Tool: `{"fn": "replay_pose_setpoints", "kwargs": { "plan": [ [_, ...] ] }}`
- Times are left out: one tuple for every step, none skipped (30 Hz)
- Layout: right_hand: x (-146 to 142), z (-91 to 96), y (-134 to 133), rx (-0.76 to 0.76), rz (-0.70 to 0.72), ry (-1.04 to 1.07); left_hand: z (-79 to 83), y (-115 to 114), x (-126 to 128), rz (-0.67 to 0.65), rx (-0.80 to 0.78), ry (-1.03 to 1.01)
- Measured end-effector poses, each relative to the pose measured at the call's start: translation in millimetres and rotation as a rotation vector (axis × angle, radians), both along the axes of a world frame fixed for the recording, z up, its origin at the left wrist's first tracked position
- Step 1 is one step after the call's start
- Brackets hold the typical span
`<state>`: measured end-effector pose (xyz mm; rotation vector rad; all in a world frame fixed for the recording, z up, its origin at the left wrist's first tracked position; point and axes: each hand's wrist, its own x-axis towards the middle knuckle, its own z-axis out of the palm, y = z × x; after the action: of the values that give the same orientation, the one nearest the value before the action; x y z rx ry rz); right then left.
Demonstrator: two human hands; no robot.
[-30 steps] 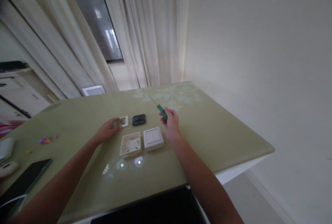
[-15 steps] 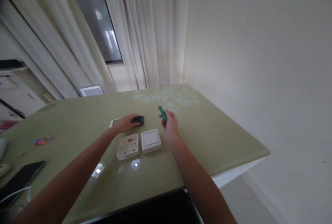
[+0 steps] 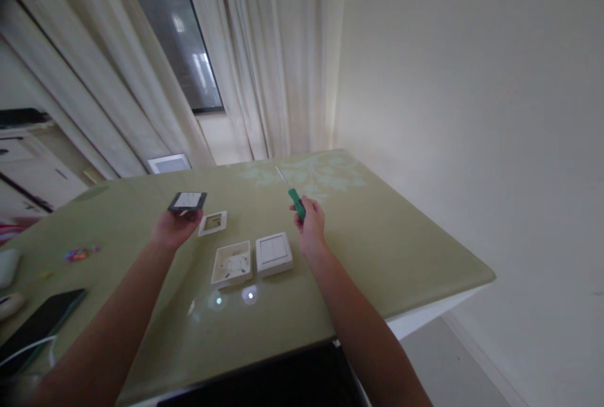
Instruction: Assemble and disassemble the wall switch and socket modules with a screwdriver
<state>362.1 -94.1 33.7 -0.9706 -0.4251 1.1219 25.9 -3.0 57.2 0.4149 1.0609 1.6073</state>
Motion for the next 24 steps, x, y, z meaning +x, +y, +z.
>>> {"fn": "replay_pose_setpoints", "kwargs": {
  "plan": [
    [-1, 0.2, 0, -0.001, 0.001, -0.001, 1.3, -6, -10, 0.011, -0.02, 0.029],
    [-1, 0.1, 0, -0.003, 0.001, -0.003, 1.1, -12, -18, 0.021, -0.04, 0.064],
    [-1, -0.3, 0, -0.006, 0.0, -0.005, -0.4, -17, -25, 0.031, -0.06, 0.108],
    [-1, -0.9, 0, -0.009, 0.0, -0.007, -3.3, -22, -30, 0.045, -0.079, 0.156],
    [-1, -1.8, 1, -0.011, -0.002, -0.011, -7.0, -27, -35, 0.061, -0.096, 0.211],
    [0, -2.8, 1, -0.015, -0.003, -0.014, -11.5, -30, -38, 0.078, -0.112, 0.273],
    [0, -3.9, 2, -0.018, -0.005, -0.018, -16.2, -32, -40, 0.095, -0.125, 0.34],
    [0, -5.0, 3, -0.022, -0.008, -0.023, -20.8, -34, -41, 0.11, -0.134, 0.41],
    [0, -5.9, 3, -0.026, -0.011, -0.027, -25.1, -35, -42, 0.125, -0.14, 0.482],
    [0, -6.7, 3, -0.029, -0.015, -0.032, -28.9, -36, -42, 0.138, -0.145, 0.556],
    [0, -7.3, 4, -0.03, -0.019, -0.037, -32.0, -36, -42, 0.149, -0.148, 0.632],
    [0, -7.5, 4, -0.029, -0.023, -0.043, -34.4, -36, -42, 0.157, -0.15, 0.711],
    [-1, -7.3, 4, -0.025, -0.027, -0.049, -36.2, -37, -42, 0.16, -0.151, 0.79],
    [-1, -6.8, 3, -0.019, -0.031, -0.055, -37.5, -37, -43, 0.158, -0.149, 0.871],
    [-2, -5.9, 3, -0.008, -0.035, -0.062, -38.1, -38, -43, 0.155, -0.146, 0.95],
    [-3, -4.7, 2, 0.005, -0.038, -0.069, -38.3, -39, -43, 0.151, -0.138, 1.029],
    [-3, -3.2, 1, 0.021, -0.041, -0.077, -37.8, -40, -43, 0.15, -0.125, 1.106],
    [-4, -1.5, 0, 0.038, -0.04, -0.086, -36.8, -41, -42, 0.149, -0.104, 1.18],
    [-5, 0.3, -2, 0.056, -0.035, -0.095, -35.3, -43, -40, 0.146, -0.074, 1.25],
    [-6, 2.1, -3, 0.074, -0.027, -0.104, -33.5, -45, -38, 0.13, -0.033, 1.316],
    [-7, 3.6, -5, 0.091, -0.016, -0.112, -31.6, -47, -34, 0.09, 0.022, 1.376],
    [-8, 4.9, -7, 0.106, -0.004, -0.118, -30.0, -51, -29, 0.021, 0.088, 1.43],
    [-9, 5.9, -8, 0.119, 0.006, -0.123, -28.9, -56, -23, -0.086, 0.164, 1.478],
    [-10, 6.5, -9, 0.131, 0.013, -0.125, -28.6, -62, -14, -0.226, 0.248, 1.519]
  ]
}}
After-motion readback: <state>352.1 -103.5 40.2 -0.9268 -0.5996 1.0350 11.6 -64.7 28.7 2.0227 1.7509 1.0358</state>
